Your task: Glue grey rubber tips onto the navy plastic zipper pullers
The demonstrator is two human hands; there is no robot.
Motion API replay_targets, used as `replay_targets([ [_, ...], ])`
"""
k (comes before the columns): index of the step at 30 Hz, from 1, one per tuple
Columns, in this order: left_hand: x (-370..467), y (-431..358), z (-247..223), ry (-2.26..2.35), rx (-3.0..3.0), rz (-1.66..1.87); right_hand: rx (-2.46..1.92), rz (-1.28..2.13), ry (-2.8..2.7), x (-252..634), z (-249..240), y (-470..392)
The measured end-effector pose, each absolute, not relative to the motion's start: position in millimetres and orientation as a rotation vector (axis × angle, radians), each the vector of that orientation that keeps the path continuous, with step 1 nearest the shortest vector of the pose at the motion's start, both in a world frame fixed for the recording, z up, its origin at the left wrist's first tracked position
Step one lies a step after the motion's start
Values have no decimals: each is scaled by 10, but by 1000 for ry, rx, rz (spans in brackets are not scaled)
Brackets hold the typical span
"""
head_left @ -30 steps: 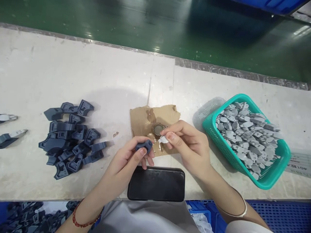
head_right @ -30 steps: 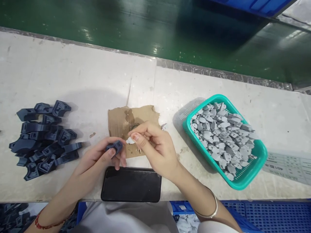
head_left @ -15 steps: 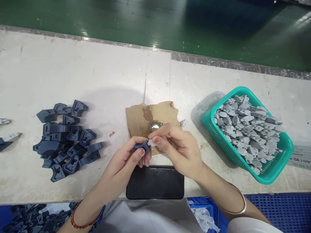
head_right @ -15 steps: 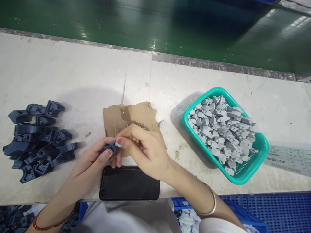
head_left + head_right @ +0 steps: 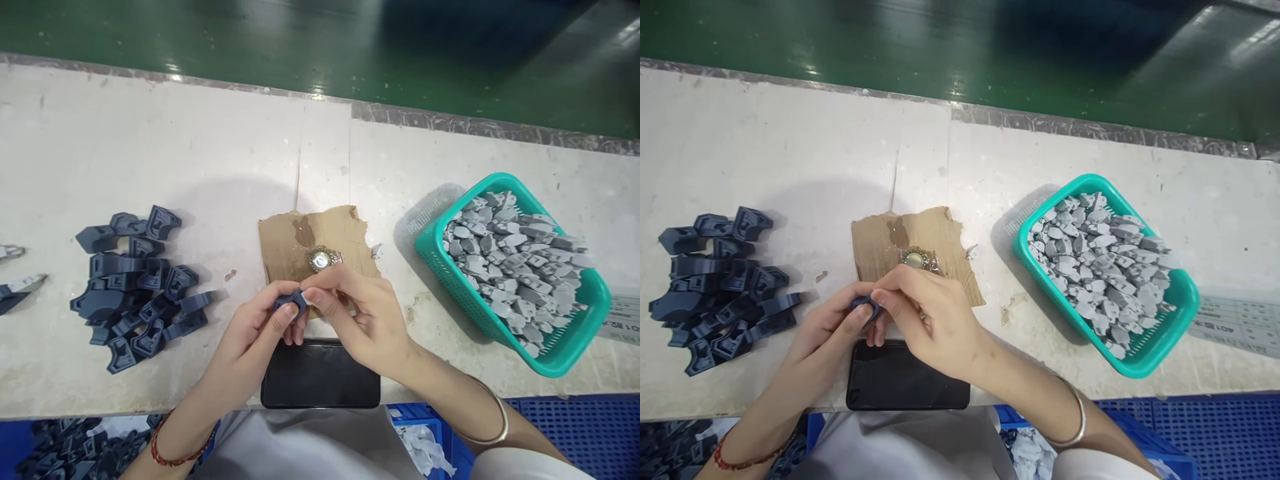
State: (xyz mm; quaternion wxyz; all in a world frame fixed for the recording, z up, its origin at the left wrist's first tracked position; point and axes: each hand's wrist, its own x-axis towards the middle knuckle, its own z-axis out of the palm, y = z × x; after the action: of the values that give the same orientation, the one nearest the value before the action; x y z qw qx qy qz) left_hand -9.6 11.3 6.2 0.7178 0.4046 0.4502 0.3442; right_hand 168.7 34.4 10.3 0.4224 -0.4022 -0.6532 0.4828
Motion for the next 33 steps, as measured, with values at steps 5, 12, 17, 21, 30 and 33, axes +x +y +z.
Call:
replay_targets([
  [5, -127, 86, 52, 1033, 1117, 830, -975, 1243, -1649, 1764, 102, 350],
  [12, -251, 13, 186, 1164, 1755, 814, -905, 625, -2168, 1920, 211, 424],
  [17, -283, 27, 243, 1084, 1901, 775, -845, 570, -2320, 1893, 284, 385],
  [21, -297, 25, 261, 1047, 1918, 754, -871, 702, -2295, 1866, 326, 331],
  [30, -312, 10, 258, 1155, 1842, 687, -995, 606, -2316, 1758, 274, 310],
  [33, -440, 10, 309, 1263, 1832, 625, -1003, 588, -2383, 1837, 339, 347],
])
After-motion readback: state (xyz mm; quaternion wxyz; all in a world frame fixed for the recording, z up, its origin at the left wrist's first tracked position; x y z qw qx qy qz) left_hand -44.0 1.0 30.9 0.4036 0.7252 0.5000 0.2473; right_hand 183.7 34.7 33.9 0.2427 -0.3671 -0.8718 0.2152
